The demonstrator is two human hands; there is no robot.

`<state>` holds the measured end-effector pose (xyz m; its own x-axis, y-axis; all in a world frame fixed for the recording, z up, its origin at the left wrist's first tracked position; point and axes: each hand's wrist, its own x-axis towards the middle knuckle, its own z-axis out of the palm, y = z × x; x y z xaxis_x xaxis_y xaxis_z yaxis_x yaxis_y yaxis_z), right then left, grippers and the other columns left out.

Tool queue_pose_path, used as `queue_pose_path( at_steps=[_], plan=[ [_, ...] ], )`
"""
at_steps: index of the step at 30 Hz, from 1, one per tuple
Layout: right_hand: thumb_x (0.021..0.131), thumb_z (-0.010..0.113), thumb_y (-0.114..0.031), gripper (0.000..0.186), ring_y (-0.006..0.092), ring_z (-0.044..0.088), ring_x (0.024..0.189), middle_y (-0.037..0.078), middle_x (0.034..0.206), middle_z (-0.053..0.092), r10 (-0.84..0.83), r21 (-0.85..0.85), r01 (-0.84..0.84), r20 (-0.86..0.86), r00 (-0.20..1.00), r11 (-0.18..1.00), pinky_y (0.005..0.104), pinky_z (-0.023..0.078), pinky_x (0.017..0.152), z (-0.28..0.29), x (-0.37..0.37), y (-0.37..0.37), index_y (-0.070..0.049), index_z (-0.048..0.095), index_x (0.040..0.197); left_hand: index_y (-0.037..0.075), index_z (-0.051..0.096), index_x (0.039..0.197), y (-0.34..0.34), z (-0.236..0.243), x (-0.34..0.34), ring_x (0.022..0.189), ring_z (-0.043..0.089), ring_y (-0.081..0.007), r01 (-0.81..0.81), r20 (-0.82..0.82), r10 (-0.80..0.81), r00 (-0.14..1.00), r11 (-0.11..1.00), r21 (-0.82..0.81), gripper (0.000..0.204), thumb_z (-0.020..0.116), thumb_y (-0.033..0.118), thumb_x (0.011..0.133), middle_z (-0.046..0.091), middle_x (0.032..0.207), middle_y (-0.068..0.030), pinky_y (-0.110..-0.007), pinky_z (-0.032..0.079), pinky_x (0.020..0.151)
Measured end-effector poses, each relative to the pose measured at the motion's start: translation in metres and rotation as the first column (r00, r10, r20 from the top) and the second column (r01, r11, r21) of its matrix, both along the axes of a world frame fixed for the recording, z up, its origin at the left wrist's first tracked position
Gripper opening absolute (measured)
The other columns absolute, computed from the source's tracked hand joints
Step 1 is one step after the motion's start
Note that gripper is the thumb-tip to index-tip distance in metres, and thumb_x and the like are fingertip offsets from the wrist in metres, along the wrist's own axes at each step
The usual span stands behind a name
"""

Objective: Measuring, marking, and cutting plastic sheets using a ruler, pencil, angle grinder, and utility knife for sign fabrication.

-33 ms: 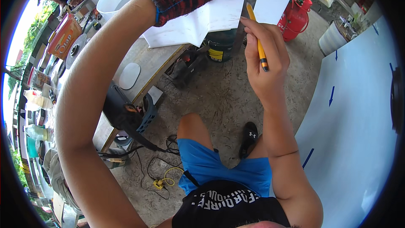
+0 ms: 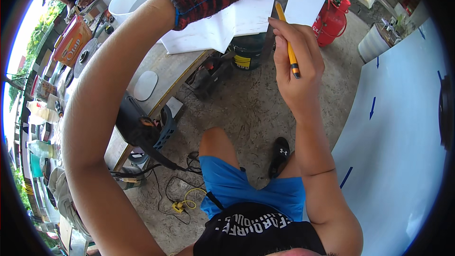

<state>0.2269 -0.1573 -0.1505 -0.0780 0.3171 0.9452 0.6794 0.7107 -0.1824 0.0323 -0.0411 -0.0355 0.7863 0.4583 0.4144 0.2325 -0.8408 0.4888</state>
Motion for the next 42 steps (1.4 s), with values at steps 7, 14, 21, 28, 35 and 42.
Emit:
queue_pose_path(
  at_steps=[7,14,21,28,35,42],
  plan=[
    [0.095,0.066,-0.001,0.024,0.0237,0.063,0.081,0.01,0.093,0.06,-0.018,0.014,0.018,-0.016,1.0,1.0,0.0384,0.051,0.069,0.001,-0.002,0.009,-0.006,0.069,0.118,0.008,0.065,0.137,-0.017,0.012,0.003,0.096,0.07,-0.0211,-0.018,-0.056,0.038,0.998,0.945,0.327,0.044,0.061,-0.001,0.094,0.075,0.119,-0.0133,-0.032,0.055,0.089],
    [0.093,0.067,0.0,0.027,0.025,0.063,0.084,0.009,0.095,0.059,-0.067,0.018,0.066,0.017,0.998,0.998,0.0388,0.051,0.07,0.002,-0.006,0.007,-0.007,0.067,0.119,0.008,0.064,0.137,-0.01,0.01,0.001,0.104,0.072,-0.0237,-0.008,-0.041,0.021,0.999,0.951,0.309,0.042,0.06,0.002,0.096,0.074,0.121,-0.0146,-0.033,0.055,0.093],
    [0.091,0.069,0.002,0.029,0.0274,0.062,0.084,0.01,0.095,0.057,-0.068,-0.07,0.068,0.0,0.998,0.995,0.0403,0.051,0.071,-0.016,-0.013,-0.001,-0.007,0.066,0.119,0.008,0.064,0.139,-0.015,0.011,-0.001,0.113,0.068,-0.0175,0.056,-0.013,-0.054,0.998,0.977,0.207,0.045,0.058,-0.002,0.095,0.072,0.13,-0.0131,-0.031,0.053,0.097],
    [0.091,0.069,0.002,0.029,0.0279,0.062,0.085,0.01,0.094,0.057,-0.103,0.008,0.102,0.041,0.994,0.995,0.0407,0.051,0.072,0.002,-0.011,0.003,-0.006,0.065,0.119,0.008,0.065,0.137,-0.012,0.011,0.002,0.108,0.069,-0.0167,-0.002,-0.046,0.015,0.999,0.964,0.265,0.044,0.058,-0.003,0.095,0.073,0.126,-0.0129,-0.031,0.054,0.095],
    [0.091,0.069,0.001,0.028,0.0272,0.062,0.085,0.01,0.094,0.057,-0.098,-0.065,0.1,0.034,0.995,0.993,0.0399,0.051,0.072,-0.017,-0.013,-0.003,-0.006,0.065,0.118,0.007,0.067,0.134,-0.011,0.009,0.003,0.101,0.07,-0.0173,0.004,-0.026,0.004,1.0,0.956,0.293,0.038,0.06,0.001,0.098,0.075,0.121,-0.0118,-0.032,0.056,0.092],
    [0.091,0.069,0.001,0.029,0.0273,0.061,0.084,0.01,0.093,0.056,-0.118,-0.049,0.121,0.062,0.991,0.991,0.04,0.051,0.07,-0.017,-0.014,-0.002,-0.005,0.065,0.119,0.001,0.068,0.132,-0.012,0.013,0.014,0.096,0.065,-0.0093,0.055,0.215,0.178,0.96,0.636,-0.77,0.034,0.067,0.009,0.098,0.074,0.121,-0.007,-0.023,0.054,0.083]
  ],
)
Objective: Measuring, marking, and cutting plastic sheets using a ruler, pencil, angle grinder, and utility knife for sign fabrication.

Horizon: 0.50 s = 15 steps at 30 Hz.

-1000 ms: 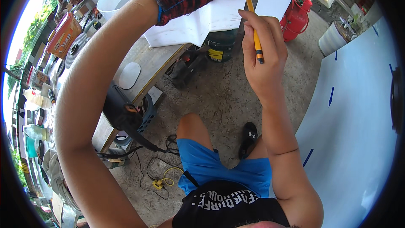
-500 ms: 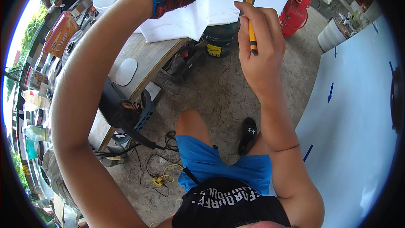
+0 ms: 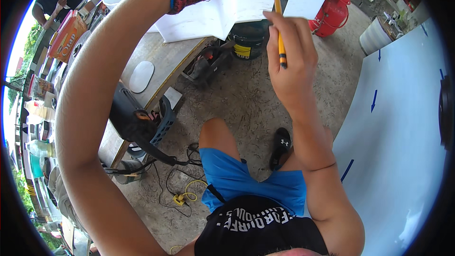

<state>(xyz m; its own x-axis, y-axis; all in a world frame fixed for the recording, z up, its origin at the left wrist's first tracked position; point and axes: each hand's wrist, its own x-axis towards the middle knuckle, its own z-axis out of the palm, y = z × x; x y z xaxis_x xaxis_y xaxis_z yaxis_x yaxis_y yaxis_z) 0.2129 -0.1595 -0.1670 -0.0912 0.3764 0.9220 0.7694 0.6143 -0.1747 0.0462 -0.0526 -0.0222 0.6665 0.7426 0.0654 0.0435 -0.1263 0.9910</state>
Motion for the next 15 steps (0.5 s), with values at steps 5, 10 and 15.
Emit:
queue_pose_path(
  at_steps=[5,10,15],
  plan=[
    [0.091,0.068,0.002,0.03,0.0279,0.061,0.082,0.01,0.093,0.055,0.017,-0.074,-0.02,-0.044,0.999,0.997,0.0402,0.05,0.069,-0.023,-0.002,-0.007,-0.004,0.064,0.12,-0.001,0.068,0.131,0.001,-0.006,-0.005,0.09,0.063,-0.0068,0.149,-0.142,-0.068,0.988,0.693,0.705,0.035,0.069,0.011,0.098,0.074,0.118,-0.0049,-0.021,0.051,0.077],
    [0.092,0.068,0.002,0.031,0.0279,0.061,0.082,0.011,0.093,0.055,0.032,-0.003,-0.032,-0.037,0.999,0.999,0.0404,0.051,0.069,-0.013,-0.004,-0.002,-0.005,0.064,0.121,0.007,0.067,0.135,-0.001,-0.005,-0.016,0.089,0.066,-0.0117,0.19,-0.257,0.118,0.959,0.406,0.894,0.039,0.063,0.0,0.097,0.077,0.114,-0.0069,-0.026,0.054,0.08],
    [0.092,0.067,0.002,0.031,0.0268,0.061,0.082,0.01,0.093,0.055,0.014,-0.137,-0.022,-0.058,0.998,0.99,0.0401,0.051,0.069,-0.043,-0.006,-0.013,-0.005,0.064,0.122,0.01,0.067,0.135,0.003,-0.003,-0.01,0.082,0.064,-0.0109,0.204,-0.299,0.2,0.933,0.39,0.898,0.039,0.061,0.0,0.097,0.077,0.108,-0.0083,-0.028,0.055,0.077]
  ],
)
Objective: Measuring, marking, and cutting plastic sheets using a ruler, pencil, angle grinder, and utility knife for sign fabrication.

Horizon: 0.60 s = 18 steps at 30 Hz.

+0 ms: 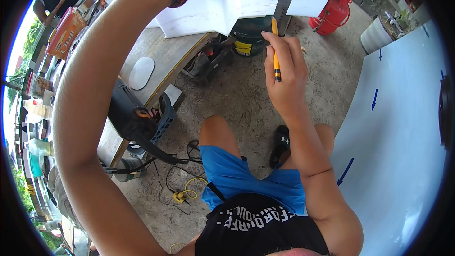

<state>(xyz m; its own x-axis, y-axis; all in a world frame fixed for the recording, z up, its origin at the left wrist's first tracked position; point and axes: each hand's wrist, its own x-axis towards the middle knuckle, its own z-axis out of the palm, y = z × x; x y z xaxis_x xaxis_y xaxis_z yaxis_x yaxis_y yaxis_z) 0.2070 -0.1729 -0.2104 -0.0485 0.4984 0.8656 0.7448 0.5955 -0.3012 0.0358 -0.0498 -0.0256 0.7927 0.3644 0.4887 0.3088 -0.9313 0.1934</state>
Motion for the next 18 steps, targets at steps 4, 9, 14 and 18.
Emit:
queue_pose_path(
  at_steps=[4,9,14,18],
  plan=[
    [0.092,0.067,0.003,0.031,0.0267,0.061,0.082,0.01,0.093,0.056,0.004,0.003,-0.004,-0.02,1.0,1.0,0.0401,0.051,0.07,0.015,0.001,0.001,-0.005,0.064,0.122,0.009,0.068,0.134,-0.006,0.001,0.0,0.079,0.062,-0.0102,0.015,0.024,-0.012,1.0,0.99,-0.139,0.039,0.061,0.0,0.097,0.077,0.105,-0.0076,-0.028,0.054,0.074],
    [0.092,0.067,0.003,0.03,0.0266,0.061,0.083,0.01,0.094,0.056,0.003,-0.02,-0.003,-0.004,1.0,1.0,0.0397,0.051,0.07,0.011,0.001,0.0,-0.005,0.065,0.122,0.008,0.068,0.134,0.002,-0.005,0.002,0.08,0.061,-0.0085,0.028,0.105,0.009,0.994,0.938,-0.345,0.038,0.06,-0.002,0.097,0.077,0.104,-0.0062,-0.027,0.053,0.074],
    [0.093,0.067,0.002,0.03,0.0256,0.062,0.082,0.01,0.094,0.056,0.013,0.022,-0.012,-0.019,1.0,1.0,0.0389,0.051,0.069,0.013,0.003,0.002,-0.005,0.065,0.122,0.007,0.068,0.134,-0.002,-0.003,0.0,0.081,0.059,-0.0071,0.064,0.079,-0.047,0.996,0.97,-0.233,0.038,0.06,-0.003,0.098,0.076,0.104,-0.0017,-0.025,0.052,0.074],
    [0.093,0.067,0.002,0.03,0.0245,0.062,0.082,0.01,0.095,0.057,0.013,0.15,-0.017,0.026,1.0,0.989,0.0386,0.051,0.069,0.035,0.006,0.015,-0.006,0.066,0.122,0.006,0.068,0.134,0.006,0.01,-0.001,0.083,0.061,-0.0083,0.047,0.122,0.028,0.992,0.818,-0.573,0.038,0.061,-0.002,0.098,0.076,0.107,-0.0036,-0.026,0.054,0.076]
  ],
)
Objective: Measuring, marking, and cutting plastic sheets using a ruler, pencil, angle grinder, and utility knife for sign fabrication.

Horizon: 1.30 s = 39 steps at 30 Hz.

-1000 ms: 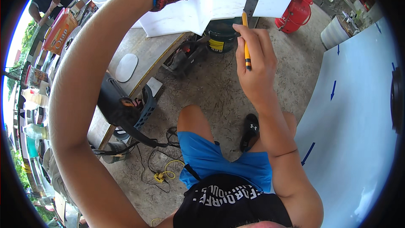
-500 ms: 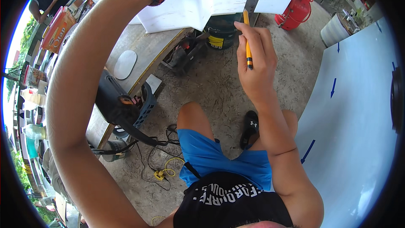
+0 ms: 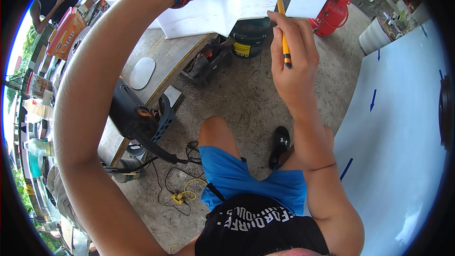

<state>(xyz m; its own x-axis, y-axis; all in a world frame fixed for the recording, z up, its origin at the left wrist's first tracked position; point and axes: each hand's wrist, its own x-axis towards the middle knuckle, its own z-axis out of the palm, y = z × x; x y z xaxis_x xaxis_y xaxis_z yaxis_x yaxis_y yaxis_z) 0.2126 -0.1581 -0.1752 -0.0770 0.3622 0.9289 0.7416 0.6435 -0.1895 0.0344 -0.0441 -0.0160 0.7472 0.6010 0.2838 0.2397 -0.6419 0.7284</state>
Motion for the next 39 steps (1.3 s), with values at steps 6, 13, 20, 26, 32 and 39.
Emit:
queue_pose_path(
  at_steps=[6,13,20,26,32,39],
  plan=[
    [0.093,0.068,0.002,0.031,0.0245,0.063,0.082,0.009,0.096,0.057,-0.029,0.075,0.028,0.017,0.999,0.997,0.0383,0.052,0.069,0.019,0.004,0.007,-0.006,0.066,0.122,0.006,0.066,0.135,-0.009,-0.008,0.006,0.1,0.07,-0.0162,0.04,-0.084,0.001,0.996,0.871,0.489,0.038,0.063,0.002,0.097,0.075,0.118,-0.0121,-0.031,0.058,0.09],
    [0.092,0.069,0.002,0.031,0.0245,0.063,0.083,0.009,0.096,0.057,-0.031,0.11,0.029,0.018,0.999,0.993,0.0384,0.051,0.07,0.026,0.003,0.01,-0.007,0.067,0.122,0.007,0.065,0.136,-0.013,-0.004,0.001,0.106,0.07,-0.0186,0.038,-0.13,0.037,0.991,0.847,0.531,0.042,0.062,-0.002,0.095,0.074,0.122,-0.013,-0.033,0.057,0.095],
    [0.091,0.069,0.002,0.03,0.0281,0.061,0.082,0.011,0.094,0.055,-0.027,-0.019,0.027,0.029,0.999,0.999,0.0411,0.05,0.068,-0.013,-0.001,-0.006,-0.004,0.065,0.12,0.005,0.065,0.137,-0.002,-0.008,0.001,0.103,0.067,-0.0131,0.046,-0.067,-0.02,0.998,0.913,0.406,0.043,0.06,-0.006,0.095,0.075,0.12,-0.0087,-0.027,0.055,0.094],
    [0.093,0.068,-0.002,0.027,0.029,0.063,0.085,0.011,0.094,0.056,-0.066,-0.405,0.074,0.034,0.997,0.911,0.0416,0.052,0.066,-0.066,-0.008,-0.033,-0.004,0.063,0.12,0.003,0.066,0.136,-0.011,-0.009,-0.002,0.109,0.065,-0.013,0.078,-0.024,-0.074,0.997,0.972,0.22,0.04,0.058,-0.006,0.098,0.073,0.124,-0.0075,-0.025,0.052,0.097],
    [0.095,0.068,-0.009,0.023,0.0294,0.065,0.087,0.01,0.094,0.06,0.1,-0.598,-0.041,0.065,0.993,0.8,0.0397,0.056,0.069,-0.102,-0.002,-0.065,-0.005,0.065,0.118,0.004,0.065,0.136,0.007,-0.016,0.01,0.111,0.066,-0.0149,0.289,0.283,-0.284,0.916,0.957,0.026,0.036,0.059,0.002,0.101,0.073,0.123,-0.0092,-0.028,0.053,0.097],
    [0.098,0.069,-0.025,0.024,0.0313,0.065,0.08,0.012,0.09,0.064,0.239,-0.721,-0.14,0.036,0.97,0.678,0.043,0.054,0.07,-0.146,0.02,-0.062,-0.005,0.071,0.111,0.008,0.068,0.132,-0.071,0.066,0.012,0.071,0.057,-0.0059,-0.271,-0.003,0.301,0.954,0.866,0.42,0.046,0.063,0.039,0.099,0.075,0.095,-0.0043,-0.023,0.049,0.065]
  ],
)
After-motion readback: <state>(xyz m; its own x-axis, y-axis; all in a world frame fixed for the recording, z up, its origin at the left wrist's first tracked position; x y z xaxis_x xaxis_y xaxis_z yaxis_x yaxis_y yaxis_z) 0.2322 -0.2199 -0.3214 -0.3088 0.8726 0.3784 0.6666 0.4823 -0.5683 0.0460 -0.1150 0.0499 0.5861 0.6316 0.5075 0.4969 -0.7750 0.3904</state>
